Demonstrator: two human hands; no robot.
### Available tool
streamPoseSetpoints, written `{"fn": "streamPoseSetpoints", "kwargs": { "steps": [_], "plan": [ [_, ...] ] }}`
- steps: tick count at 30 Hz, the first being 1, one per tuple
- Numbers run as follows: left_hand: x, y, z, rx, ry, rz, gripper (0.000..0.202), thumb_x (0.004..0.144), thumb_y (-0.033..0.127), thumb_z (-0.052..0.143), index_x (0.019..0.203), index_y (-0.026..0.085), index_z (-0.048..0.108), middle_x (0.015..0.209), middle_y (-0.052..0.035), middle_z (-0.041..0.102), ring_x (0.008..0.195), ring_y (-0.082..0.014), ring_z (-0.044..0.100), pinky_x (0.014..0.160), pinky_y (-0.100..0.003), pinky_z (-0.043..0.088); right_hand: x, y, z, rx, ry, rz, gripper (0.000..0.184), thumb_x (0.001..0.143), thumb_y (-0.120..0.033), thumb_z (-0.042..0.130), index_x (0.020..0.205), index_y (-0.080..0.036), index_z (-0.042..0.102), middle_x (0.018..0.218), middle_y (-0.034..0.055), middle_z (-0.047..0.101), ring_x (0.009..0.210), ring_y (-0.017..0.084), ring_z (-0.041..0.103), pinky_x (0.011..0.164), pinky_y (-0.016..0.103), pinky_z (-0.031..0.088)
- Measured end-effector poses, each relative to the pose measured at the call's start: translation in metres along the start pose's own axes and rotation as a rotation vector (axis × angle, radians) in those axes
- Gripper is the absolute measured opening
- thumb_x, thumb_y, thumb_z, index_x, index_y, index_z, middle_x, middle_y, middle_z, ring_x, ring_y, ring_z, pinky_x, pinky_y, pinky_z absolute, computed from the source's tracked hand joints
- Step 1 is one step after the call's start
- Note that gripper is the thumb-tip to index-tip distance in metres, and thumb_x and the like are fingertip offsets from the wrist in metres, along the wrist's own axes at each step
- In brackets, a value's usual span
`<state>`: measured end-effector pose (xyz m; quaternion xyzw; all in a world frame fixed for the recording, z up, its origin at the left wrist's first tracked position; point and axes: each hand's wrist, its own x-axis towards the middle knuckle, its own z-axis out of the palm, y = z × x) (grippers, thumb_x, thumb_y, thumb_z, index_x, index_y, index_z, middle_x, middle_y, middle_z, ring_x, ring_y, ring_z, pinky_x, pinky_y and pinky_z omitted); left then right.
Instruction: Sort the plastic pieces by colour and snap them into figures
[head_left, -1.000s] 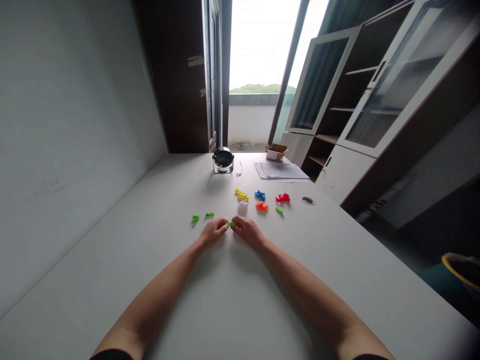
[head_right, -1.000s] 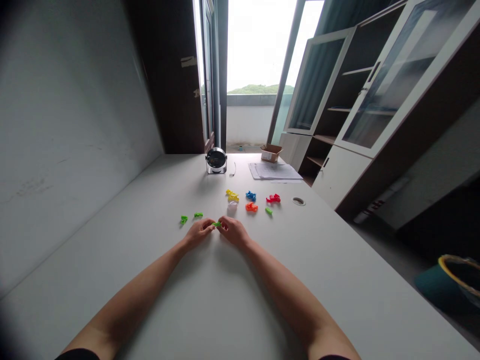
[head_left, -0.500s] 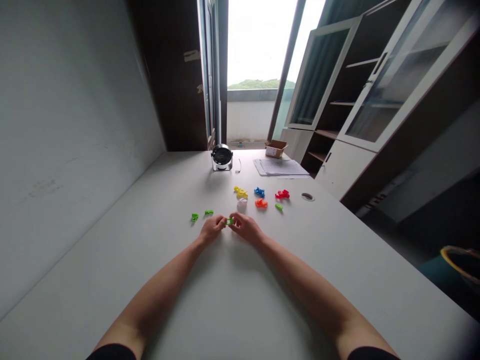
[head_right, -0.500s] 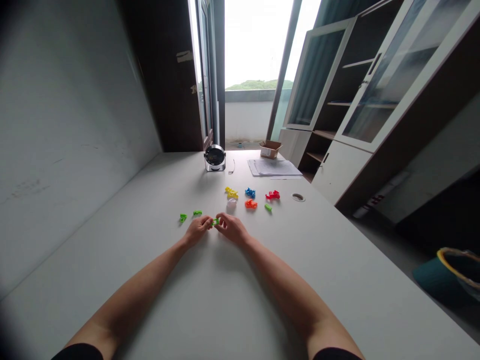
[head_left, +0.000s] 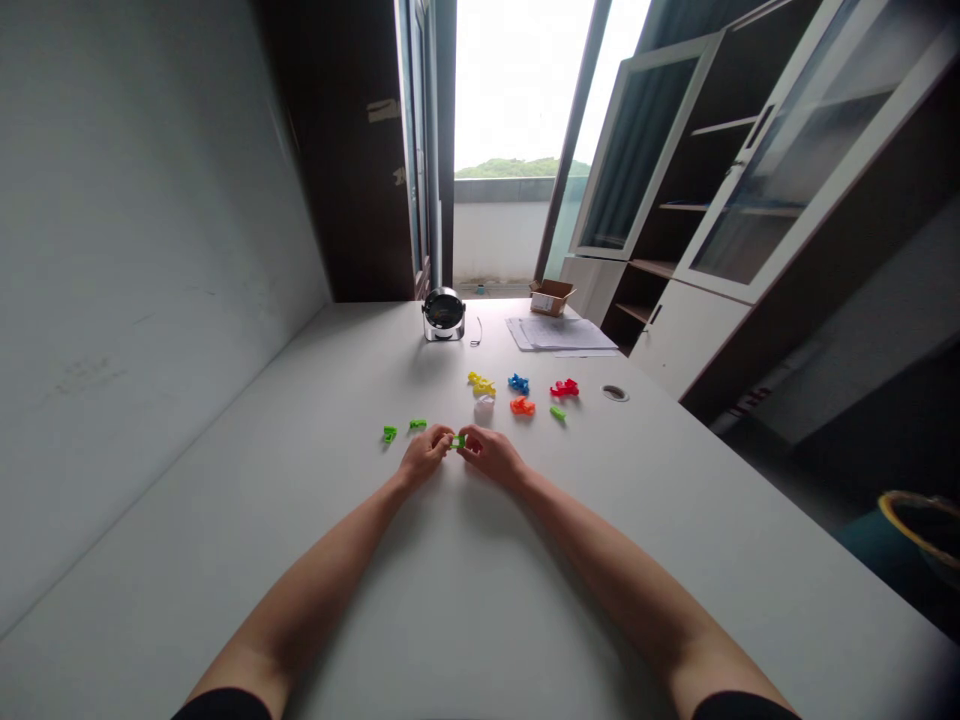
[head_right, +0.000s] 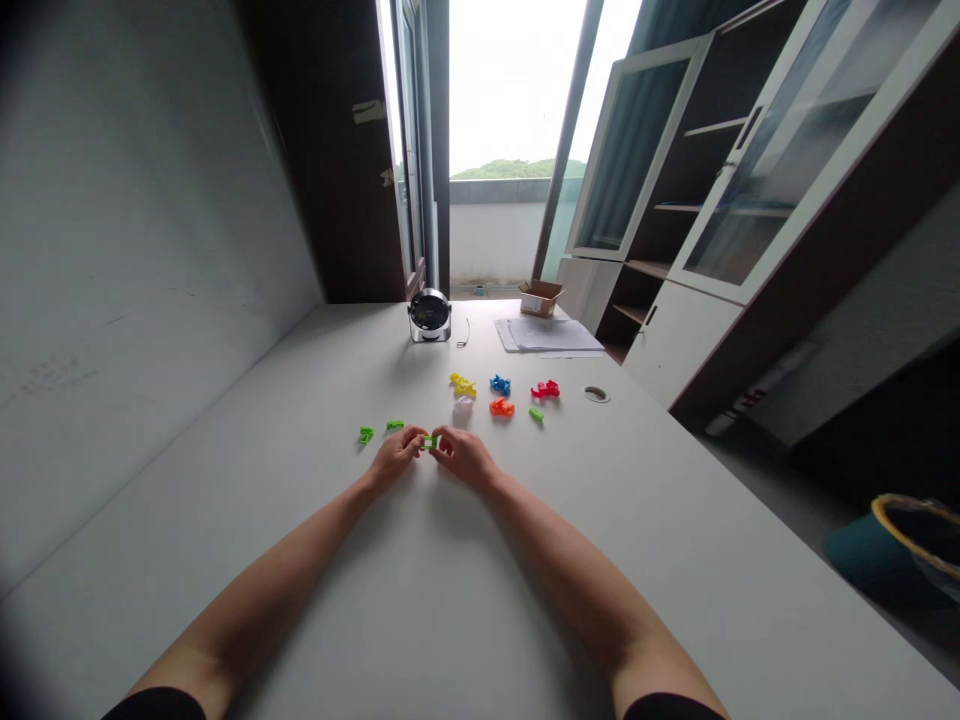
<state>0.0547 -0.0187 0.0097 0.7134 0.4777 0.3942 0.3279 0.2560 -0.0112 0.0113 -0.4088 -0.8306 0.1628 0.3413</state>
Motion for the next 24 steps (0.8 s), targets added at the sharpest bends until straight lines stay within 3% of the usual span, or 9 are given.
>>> {"fn": "streamPoseSetpoints", "kwargs": {
  "steps": [24],
  "plan": [
    [-0.0018,-0.0006,-0.0015,-0.010,0.002,0.017,0.028,0.086,0.033,0.058,0.109,0.018,0.063,0.086,-0.0024,0.065,0.070,-0.0136,0.059,0.065,-0.024,0.046,0.0004,0.0015,-0.0003,0.000,0.006,0.035,0.019,0.086,-0.030,0.066,0.104,-0.023,0.064,0.074,-0.0019,0.065,0.062,0.012,0.054,0.062,0.021,0.039]
  ]
}}
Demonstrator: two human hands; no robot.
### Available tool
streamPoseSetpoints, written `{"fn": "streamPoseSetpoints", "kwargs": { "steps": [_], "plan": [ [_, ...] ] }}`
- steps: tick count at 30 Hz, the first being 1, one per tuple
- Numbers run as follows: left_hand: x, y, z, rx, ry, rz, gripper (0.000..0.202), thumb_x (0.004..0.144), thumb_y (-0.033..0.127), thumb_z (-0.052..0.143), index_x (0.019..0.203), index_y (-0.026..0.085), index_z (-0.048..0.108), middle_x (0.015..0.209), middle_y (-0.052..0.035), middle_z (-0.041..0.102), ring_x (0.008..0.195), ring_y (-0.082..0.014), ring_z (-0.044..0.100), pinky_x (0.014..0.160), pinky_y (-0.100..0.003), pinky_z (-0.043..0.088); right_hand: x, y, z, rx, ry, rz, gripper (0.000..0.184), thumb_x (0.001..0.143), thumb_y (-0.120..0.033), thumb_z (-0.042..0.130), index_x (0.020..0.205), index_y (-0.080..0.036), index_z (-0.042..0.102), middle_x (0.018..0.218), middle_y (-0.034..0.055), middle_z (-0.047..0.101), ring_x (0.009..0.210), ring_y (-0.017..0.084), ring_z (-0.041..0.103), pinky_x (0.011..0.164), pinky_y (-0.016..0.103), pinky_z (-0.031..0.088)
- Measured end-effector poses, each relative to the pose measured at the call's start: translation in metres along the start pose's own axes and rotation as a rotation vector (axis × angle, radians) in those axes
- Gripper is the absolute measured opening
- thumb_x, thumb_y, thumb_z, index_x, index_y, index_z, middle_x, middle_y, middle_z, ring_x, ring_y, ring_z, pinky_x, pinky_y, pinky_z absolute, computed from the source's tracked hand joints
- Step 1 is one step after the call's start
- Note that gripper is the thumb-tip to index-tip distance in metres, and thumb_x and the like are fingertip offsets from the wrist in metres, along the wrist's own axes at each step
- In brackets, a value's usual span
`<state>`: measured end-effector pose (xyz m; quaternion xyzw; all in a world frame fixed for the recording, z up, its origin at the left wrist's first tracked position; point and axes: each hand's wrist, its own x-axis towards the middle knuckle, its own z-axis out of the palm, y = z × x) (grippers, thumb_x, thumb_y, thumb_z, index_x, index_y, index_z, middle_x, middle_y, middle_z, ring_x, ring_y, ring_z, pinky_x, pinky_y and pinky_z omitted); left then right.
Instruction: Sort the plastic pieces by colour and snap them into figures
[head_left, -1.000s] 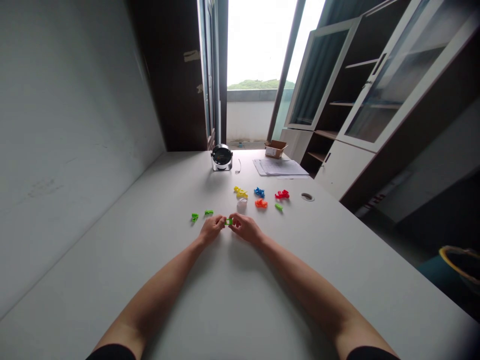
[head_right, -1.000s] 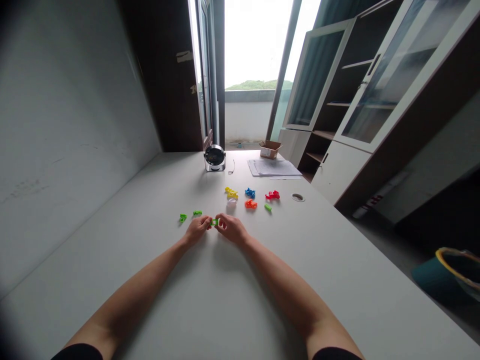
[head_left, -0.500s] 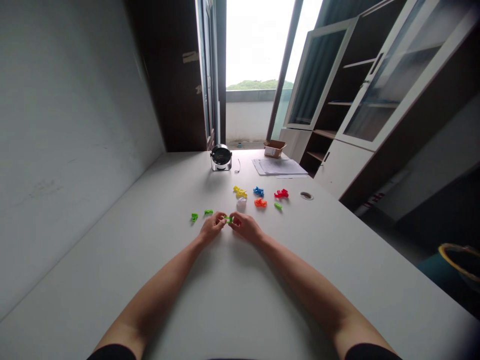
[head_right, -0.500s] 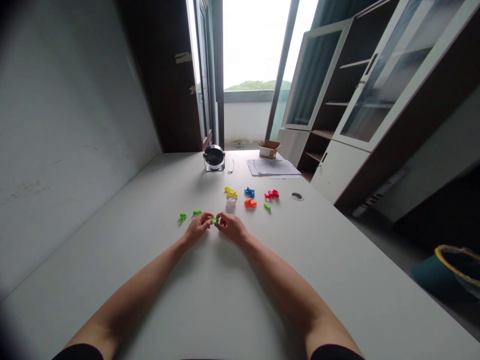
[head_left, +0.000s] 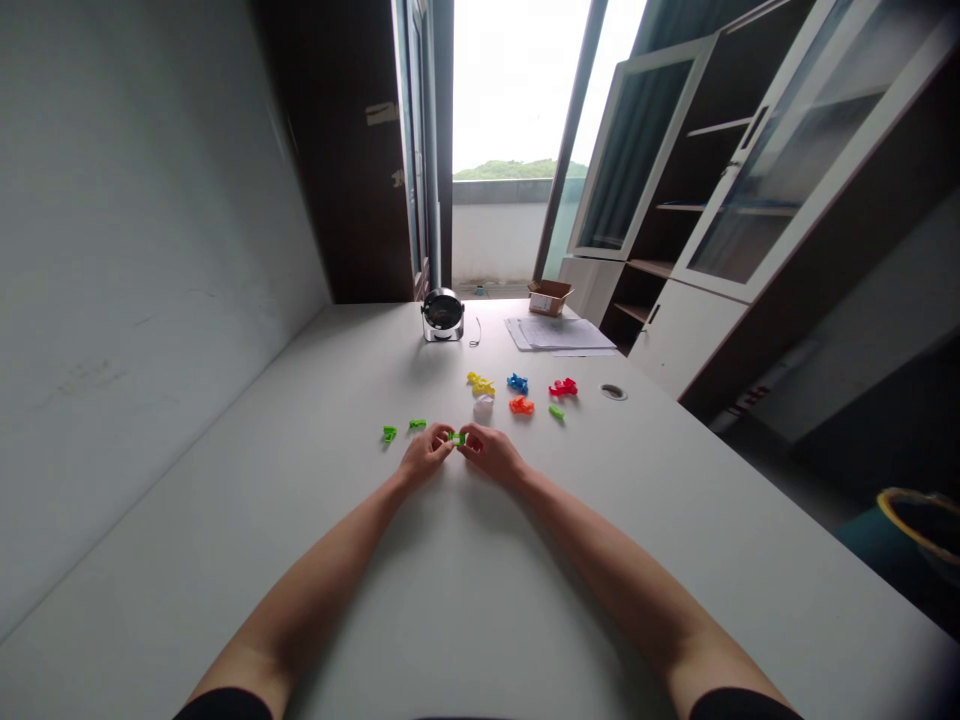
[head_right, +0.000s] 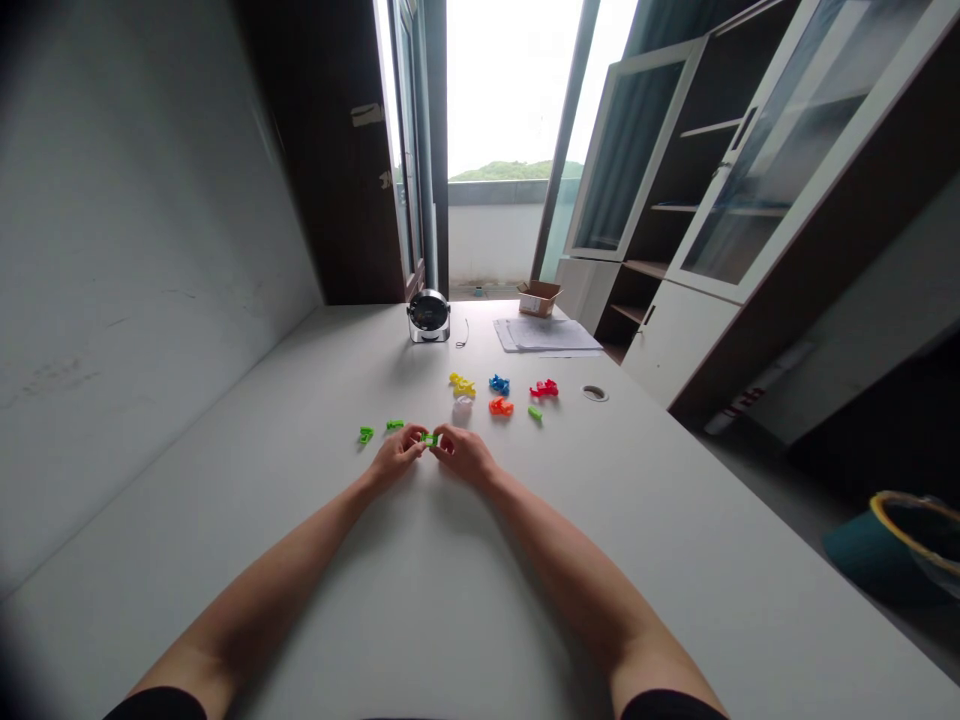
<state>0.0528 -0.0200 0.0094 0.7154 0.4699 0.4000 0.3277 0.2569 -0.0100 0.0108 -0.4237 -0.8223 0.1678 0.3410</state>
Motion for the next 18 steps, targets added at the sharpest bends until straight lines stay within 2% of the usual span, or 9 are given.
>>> {"fn": "streamPoseSetpoints", "kwargs": {
  "steps": [18],
  "plan": [
    [-0.0017,0.0046,-0.0022,-0.011,-0.010,0.005,0.027,0.085,0.030,0.059,0.109,0.019,0.063,0.086,-0.0022,0.065,0.068,-0.0130,0.059,0.064,-0.024,0.046,0.0001,0.0022,0.0022,0.014,0.011,0.001,0.019,0.086,-0.031,0.065,0.104,-0.023,0.064,0.072,-0.0017,0.063,0.061,0.012,0.053,0.061,0.021,0.039]
  ]
}}
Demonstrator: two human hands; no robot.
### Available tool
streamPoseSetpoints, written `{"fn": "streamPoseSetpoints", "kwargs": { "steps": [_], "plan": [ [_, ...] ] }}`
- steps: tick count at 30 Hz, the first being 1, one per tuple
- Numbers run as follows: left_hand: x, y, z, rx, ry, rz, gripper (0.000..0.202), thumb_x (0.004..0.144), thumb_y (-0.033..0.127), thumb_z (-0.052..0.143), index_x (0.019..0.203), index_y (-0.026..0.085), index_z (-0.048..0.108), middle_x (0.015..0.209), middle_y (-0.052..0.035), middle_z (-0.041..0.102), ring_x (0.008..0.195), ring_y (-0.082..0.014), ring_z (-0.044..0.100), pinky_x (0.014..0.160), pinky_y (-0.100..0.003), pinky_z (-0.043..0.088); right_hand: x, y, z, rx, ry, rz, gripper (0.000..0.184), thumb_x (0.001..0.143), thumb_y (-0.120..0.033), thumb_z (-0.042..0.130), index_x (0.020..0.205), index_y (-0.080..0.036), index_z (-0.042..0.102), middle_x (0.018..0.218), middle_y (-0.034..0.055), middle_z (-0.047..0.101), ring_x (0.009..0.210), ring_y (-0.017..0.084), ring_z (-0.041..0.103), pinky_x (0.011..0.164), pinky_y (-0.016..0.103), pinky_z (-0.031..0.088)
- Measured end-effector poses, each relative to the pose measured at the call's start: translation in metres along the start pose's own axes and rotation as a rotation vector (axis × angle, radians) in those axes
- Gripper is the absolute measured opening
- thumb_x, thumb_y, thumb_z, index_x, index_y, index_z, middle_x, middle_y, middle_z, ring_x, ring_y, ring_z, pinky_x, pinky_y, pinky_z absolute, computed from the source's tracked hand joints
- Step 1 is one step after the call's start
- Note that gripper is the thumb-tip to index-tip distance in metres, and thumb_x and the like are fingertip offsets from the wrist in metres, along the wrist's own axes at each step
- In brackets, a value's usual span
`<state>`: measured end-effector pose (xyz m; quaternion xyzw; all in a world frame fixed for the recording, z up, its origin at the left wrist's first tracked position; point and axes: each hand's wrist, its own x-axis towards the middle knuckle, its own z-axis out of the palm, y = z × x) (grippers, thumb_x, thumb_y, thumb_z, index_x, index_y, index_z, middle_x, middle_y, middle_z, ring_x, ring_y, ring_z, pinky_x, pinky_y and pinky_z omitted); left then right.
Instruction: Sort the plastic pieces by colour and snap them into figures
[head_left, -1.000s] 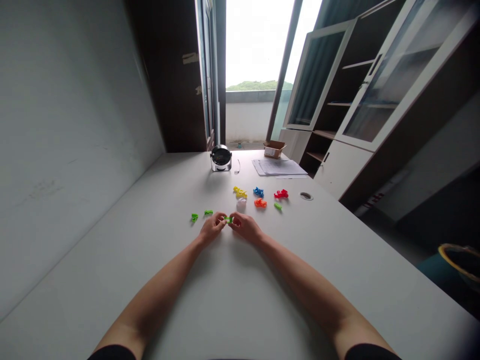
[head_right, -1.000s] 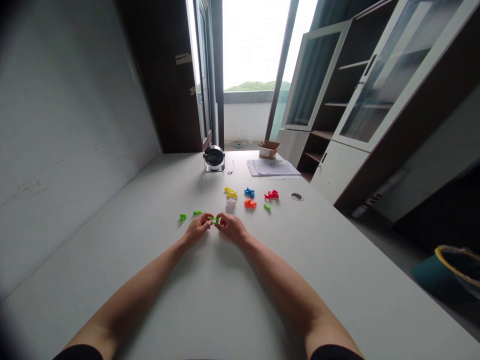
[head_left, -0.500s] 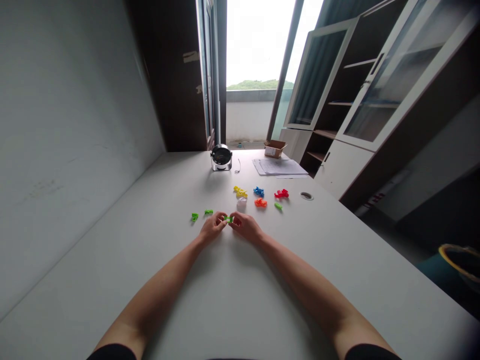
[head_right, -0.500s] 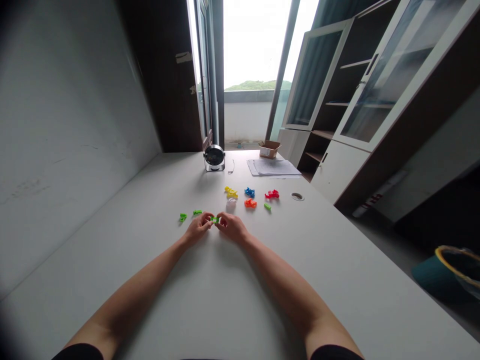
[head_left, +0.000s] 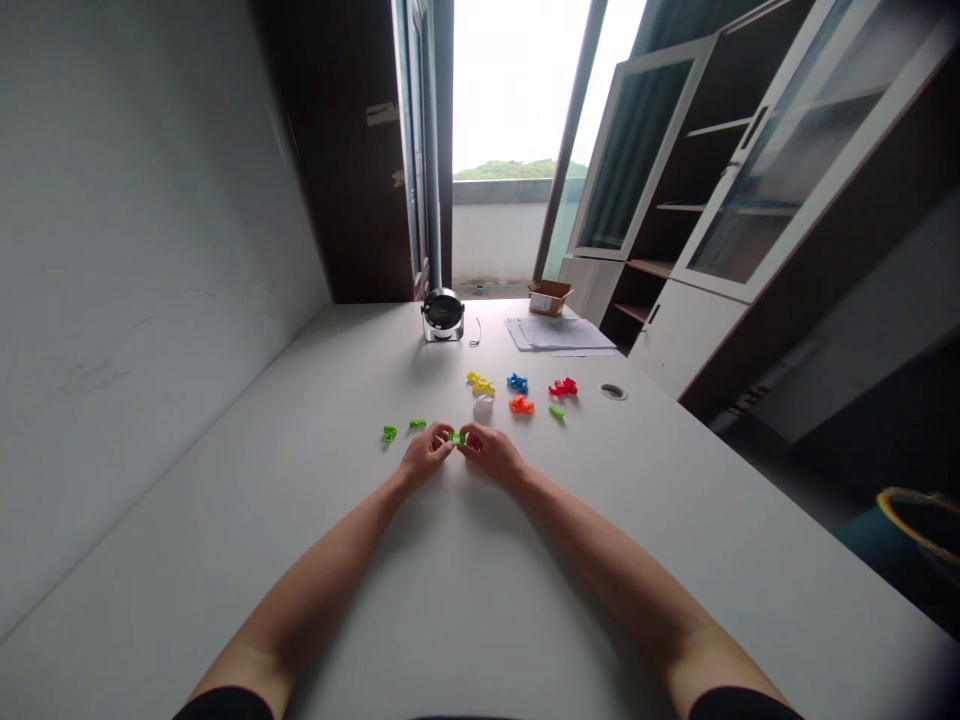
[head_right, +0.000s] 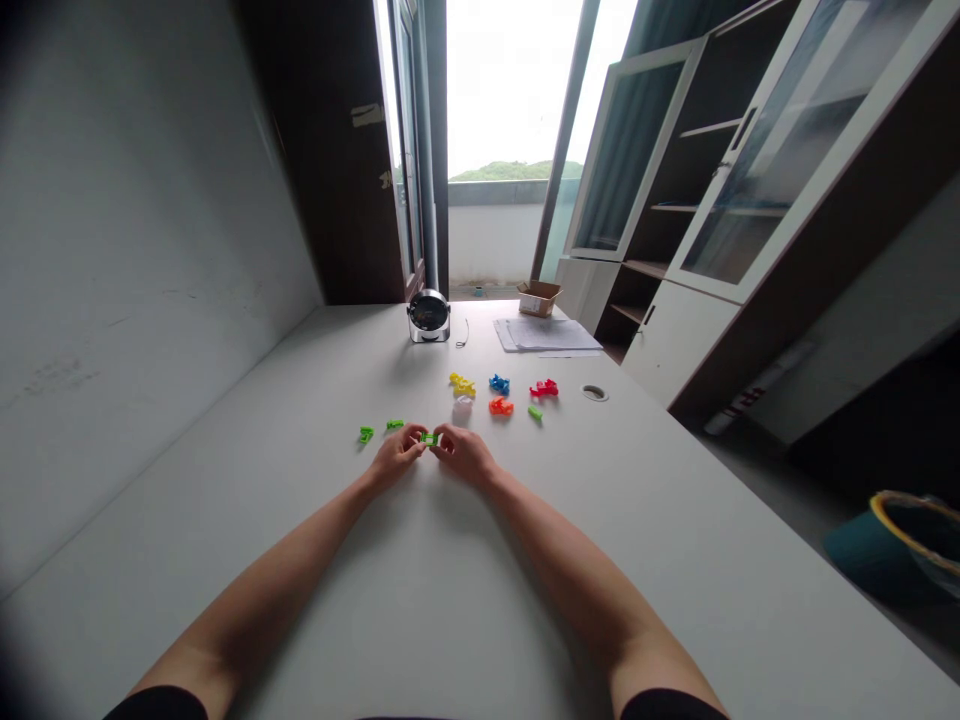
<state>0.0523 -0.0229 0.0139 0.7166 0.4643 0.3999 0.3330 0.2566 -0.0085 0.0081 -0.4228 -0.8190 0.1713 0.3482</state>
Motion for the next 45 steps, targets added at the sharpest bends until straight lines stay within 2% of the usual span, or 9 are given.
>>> {"fn": "streamPoseSetpoints", "kwargs": {
  "steps": [11,27,45],
  "plan": [
    [-0.0004,0.0011,-0.0005,-0.005,0.010,0.014,0.027,0.086,0.028,0.058,0.110,0.018,0.062,0.089,-0.0029,0.065,0.068,-0.0125,0.058,0.064,-0.024,0.045,-0.0001,0.0000,-0.0008,0.002,-0.004,-0.003,0.020,0.087,-0.032,0.065,0.105,-0.023,0.064,0.074,-0.0020,0.064,0.061,0.012,0.053,0.061,0.021,0.038],
    [-0.0009,0.0081,-0.0007,-0.005,0.037,-0.012,0.026,0.084,0.031,0.059,0.105,0.017,0.065,0.083,-0.0022,0.065,0.065,-0.0131,0.056,0.061,-0.023,0.043,-0.0002,-0.0022,-0.0015,-0.006,-0.001,0.002,0.021,0.089,-0.035,0.064,0.106,-0.023,0.064,0.073,-0.0012,0.065,0.062,0.012,0.054,0.061,0.021,0.038],
    [0.0014,-0.0001,-0.0013,0.026,0.021,-0.004,0.027,0.087,0.035,0.056,0.105,0.016,0.065,0.086,-0.0039,0.067,0.070,-0.0153,0.060,0.063,-0.025,0.045,-0.0005,-0.0004,-0.0012,-0.010,-0.003,-0.014,0.023,0.091,-0.036,0.062,0.110,-0.023,0.063,0.074,-0.0018,0.065,0.063,0.012,0.054,0.062,0.021,0.038]
  ]
}}
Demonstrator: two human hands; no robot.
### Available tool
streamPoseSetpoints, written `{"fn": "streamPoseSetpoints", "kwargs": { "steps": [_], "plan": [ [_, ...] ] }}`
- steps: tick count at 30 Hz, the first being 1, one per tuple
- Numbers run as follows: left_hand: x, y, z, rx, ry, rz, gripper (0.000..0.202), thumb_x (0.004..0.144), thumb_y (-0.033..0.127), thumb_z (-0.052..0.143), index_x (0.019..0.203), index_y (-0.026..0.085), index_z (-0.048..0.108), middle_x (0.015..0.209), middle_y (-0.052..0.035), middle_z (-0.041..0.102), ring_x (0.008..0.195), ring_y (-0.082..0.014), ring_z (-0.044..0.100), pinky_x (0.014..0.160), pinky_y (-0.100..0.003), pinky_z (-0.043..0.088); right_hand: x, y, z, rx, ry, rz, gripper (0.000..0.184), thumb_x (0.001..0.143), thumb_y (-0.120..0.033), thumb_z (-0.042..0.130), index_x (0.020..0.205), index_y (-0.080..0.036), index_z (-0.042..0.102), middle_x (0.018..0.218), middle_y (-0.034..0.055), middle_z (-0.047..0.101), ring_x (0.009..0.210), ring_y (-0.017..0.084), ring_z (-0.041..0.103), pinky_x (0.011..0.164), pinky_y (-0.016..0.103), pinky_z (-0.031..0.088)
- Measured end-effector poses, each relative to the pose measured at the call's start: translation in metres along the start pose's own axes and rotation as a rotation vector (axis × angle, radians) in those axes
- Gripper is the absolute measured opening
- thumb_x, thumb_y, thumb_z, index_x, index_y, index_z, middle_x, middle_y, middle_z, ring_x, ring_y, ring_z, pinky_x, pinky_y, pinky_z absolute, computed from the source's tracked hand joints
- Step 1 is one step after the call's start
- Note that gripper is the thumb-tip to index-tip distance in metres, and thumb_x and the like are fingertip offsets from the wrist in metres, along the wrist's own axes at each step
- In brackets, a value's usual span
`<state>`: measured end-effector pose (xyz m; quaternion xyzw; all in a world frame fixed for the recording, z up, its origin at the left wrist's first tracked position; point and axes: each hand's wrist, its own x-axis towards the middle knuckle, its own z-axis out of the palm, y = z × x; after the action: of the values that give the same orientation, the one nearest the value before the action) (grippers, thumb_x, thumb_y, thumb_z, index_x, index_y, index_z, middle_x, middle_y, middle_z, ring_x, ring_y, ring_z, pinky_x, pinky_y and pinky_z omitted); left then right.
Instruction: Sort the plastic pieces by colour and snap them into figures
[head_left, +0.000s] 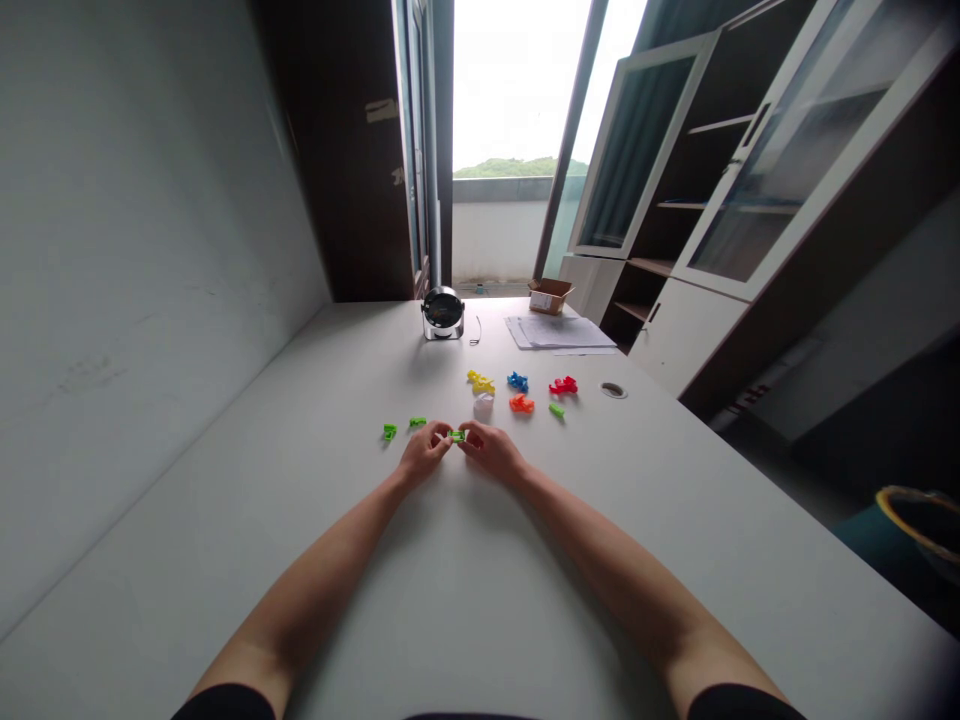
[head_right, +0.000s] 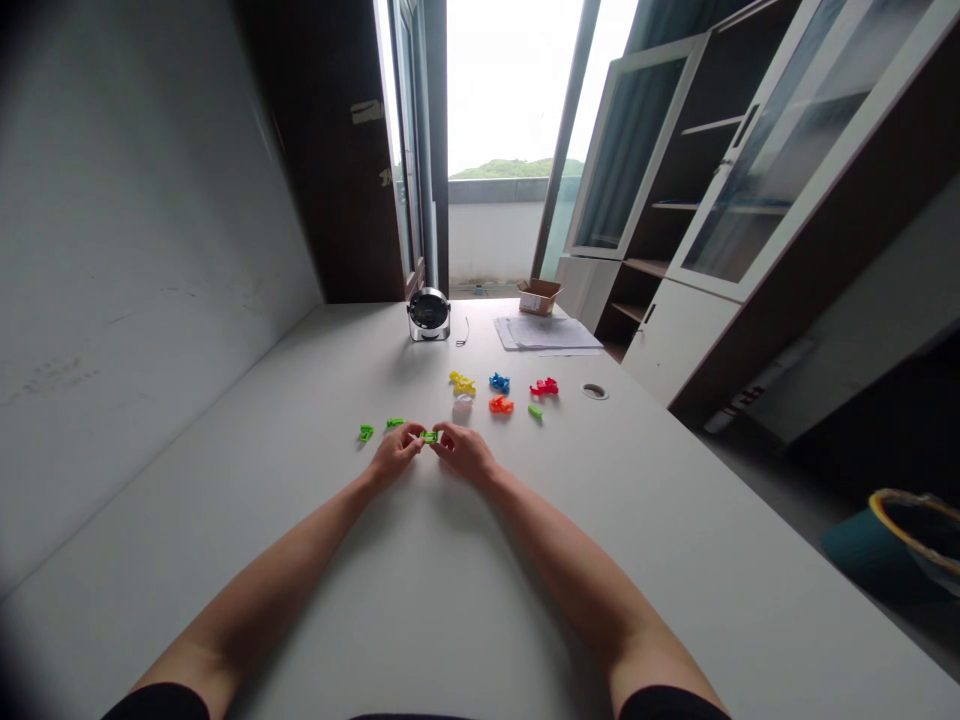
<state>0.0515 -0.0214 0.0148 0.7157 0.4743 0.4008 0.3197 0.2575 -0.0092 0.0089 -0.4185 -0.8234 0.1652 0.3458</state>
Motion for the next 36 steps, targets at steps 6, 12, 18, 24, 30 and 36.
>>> {"fn": "streamPoseSetpoints", "kwargs": {
  "steps": [6,12,18,24,30,36],
  "plan": [
    [0.001,-0.002,0.001,-0.004,0.008,0.012,0.028,0.089,0.037,0.056,0.106,0.016,0.065,0.087,-0.0044,0.067,0.069,-0.0146,0.060,0.063,-0.025,0.045,0.001,0.000,0.000,0.012,-0.009,0.012,0.027,0.091,-0.035,0.062,0.115,-0.024,0.062,0.075,-0.0015,0.065,0.063,0.012,0.055,0.062,0.022,0.040],
    [0.001,-0.004,0.002,-0.002,0.016,0.021,0.030,0.090,0.041,0.055,0.105,0.017,0.066,0.090,-0.0048,0.067,0.072,-0.0149,0.061,0.065,-0.025,0.046,0.000,-0.002,-0.002,0.040,-0.003,0.024,0.029,0.090,-0.035,0.063,0.116,-0.024,0.058,0.078,-0.0014,0.066,0.063,0.012,0.057,0.061,0.021,0.041],
    [0.002,-0.006,0.003,0.042,0.004,0.007,0.026,0.088,0.036,0.053,0.100,0.017,0.067,0.086,-0.0036,0.067,0.072,-0.0150,0.059,0.066,-0.025,0.045,0.000,-0.001,-0.001,0.035,0.003,0.017,0.024,0.088,-0.034,0.065,0.108,-0.023,0.058,0.077,-0.0017,0.065,0.062,0.012,0.056,0.061,0.021,0.040],
    [0.004,-0.008,0.004,0.045,-0.015,-0.008,0.023,0.084,0.030,0.052,0.096,0.017,0.066,0.084,-0.0019,0.067,0.071,-0.0151,0.058,0.067,-0.026,0.046,0.000,-0.005,-0.002,0.021,-0.005,0.001,0.023,0.089,-0.035,0.066,0.108,-0.023,0.059,0.076,-0.0017,0.065,0.063,0.012,0.057,0.062,0.021,0.041],
    [0.005,-0.011,0.005,0.034,-0.013,-0.019,0.024,0.084,0.028,0.051,0.099,0.018,0.065,0.085,-0.0019,0.067,0.071,-0.0147,0.059,0.068,-0.026,0.047,0.000,-0.005,-0.002,0.015,-0.001,0.002,0.023,0.089,-0.034,0.065,0.108,-0.023,0.060,0.076,-0.0014,0.065,0.063,0.012,0.056,0.062,0.021,0.041],
    [0.004,-0.013,0.007,0.000,0.023,-0.032,0.023,0.086,0.027,0.052,0.105,0.018,0.062,0.082,-0.0006,0.066,0.069,-0.0138,0.060,0.068,-0.026,0.047,0.000,-0.002,-0.001,0.021,0.011,-0.010,0.021,0.090,-0.035,0.064,0.107,-0.023,0.060,0.075,-0.0021,0.064,0.062,0.011,0.055,0.062,0.021,0.040]
  ]
}}
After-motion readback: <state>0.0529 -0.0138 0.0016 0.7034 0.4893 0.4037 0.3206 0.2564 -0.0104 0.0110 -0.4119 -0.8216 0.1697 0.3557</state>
